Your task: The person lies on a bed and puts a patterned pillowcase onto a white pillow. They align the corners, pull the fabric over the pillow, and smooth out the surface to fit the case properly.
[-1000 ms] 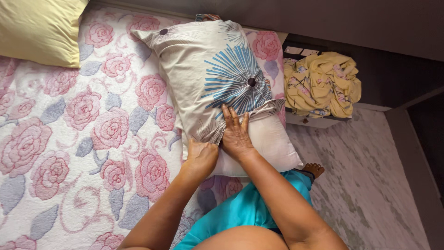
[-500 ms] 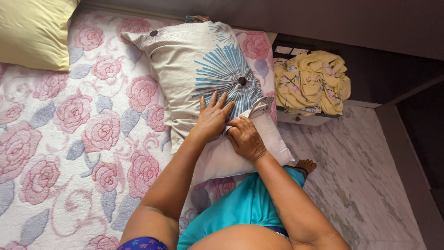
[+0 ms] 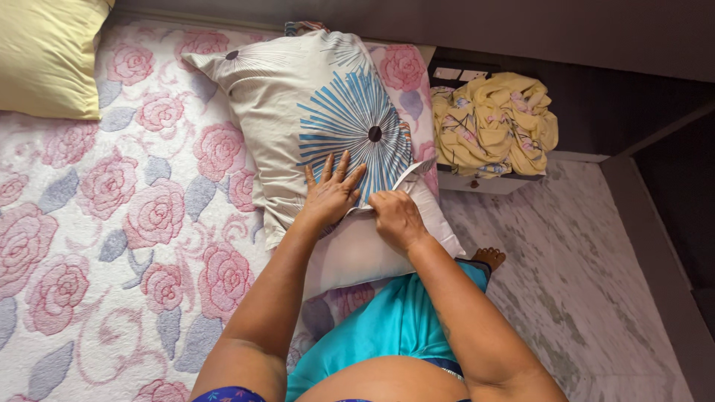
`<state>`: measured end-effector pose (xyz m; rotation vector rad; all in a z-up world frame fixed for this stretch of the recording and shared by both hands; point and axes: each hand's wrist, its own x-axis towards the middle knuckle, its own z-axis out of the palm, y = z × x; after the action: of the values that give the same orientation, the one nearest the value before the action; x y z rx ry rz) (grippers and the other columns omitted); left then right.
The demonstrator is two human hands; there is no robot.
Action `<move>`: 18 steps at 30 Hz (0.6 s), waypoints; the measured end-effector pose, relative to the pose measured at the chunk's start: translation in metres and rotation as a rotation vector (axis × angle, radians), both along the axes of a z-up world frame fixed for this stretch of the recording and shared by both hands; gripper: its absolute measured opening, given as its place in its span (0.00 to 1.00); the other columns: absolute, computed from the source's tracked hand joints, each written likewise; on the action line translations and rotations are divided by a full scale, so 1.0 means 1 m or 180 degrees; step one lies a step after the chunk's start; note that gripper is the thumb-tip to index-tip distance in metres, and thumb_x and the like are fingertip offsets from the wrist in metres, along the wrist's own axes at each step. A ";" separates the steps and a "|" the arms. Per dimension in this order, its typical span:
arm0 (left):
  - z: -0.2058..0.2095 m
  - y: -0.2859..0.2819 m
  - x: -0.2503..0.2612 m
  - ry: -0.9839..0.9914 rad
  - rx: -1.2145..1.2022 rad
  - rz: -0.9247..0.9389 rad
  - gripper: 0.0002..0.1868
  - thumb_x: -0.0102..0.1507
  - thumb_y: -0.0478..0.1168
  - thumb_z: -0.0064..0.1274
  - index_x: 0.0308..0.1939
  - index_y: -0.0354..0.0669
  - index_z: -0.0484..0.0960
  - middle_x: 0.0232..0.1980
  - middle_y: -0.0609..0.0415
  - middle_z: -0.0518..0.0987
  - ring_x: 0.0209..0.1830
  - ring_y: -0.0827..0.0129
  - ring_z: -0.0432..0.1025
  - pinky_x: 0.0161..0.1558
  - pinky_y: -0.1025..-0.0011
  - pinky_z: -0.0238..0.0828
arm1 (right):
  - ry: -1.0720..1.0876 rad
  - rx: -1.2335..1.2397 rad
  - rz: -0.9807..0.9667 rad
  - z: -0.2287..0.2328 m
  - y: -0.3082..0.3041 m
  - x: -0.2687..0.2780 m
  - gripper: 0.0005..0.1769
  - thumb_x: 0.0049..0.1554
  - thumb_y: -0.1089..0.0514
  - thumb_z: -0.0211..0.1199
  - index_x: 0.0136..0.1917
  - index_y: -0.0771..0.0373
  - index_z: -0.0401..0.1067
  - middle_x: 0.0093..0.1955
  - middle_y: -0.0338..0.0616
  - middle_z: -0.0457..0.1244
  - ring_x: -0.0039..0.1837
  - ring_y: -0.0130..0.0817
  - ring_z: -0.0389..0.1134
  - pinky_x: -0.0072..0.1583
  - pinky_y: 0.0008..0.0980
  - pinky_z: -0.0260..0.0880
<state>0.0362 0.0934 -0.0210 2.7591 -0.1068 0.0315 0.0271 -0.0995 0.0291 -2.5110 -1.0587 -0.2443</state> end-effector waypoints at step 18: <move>0.019 -0.063 0.039 -0.0515 0.0155 -0.0198 0.34 0.67 0.61 0.43 0.76 0.61 0.64 0.84 0.44 0.45 0.83 0.39 0.34 0.67 0.21 0.17 | 0.0142 0.0290 -0.0044 0.026 -0.041 -0.008 0.22 0.40 0.58 0.77 0.48 0.63 0.75 0.62 0.49 0.63 0.67 0.51 0.62 0.67 0.46 0.61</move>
<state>0.0756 0.0301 -0.0020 2.7966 -0.2392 0.2387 0.0193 -0.1405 0.0552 -2.4321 -0.9907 -0.2341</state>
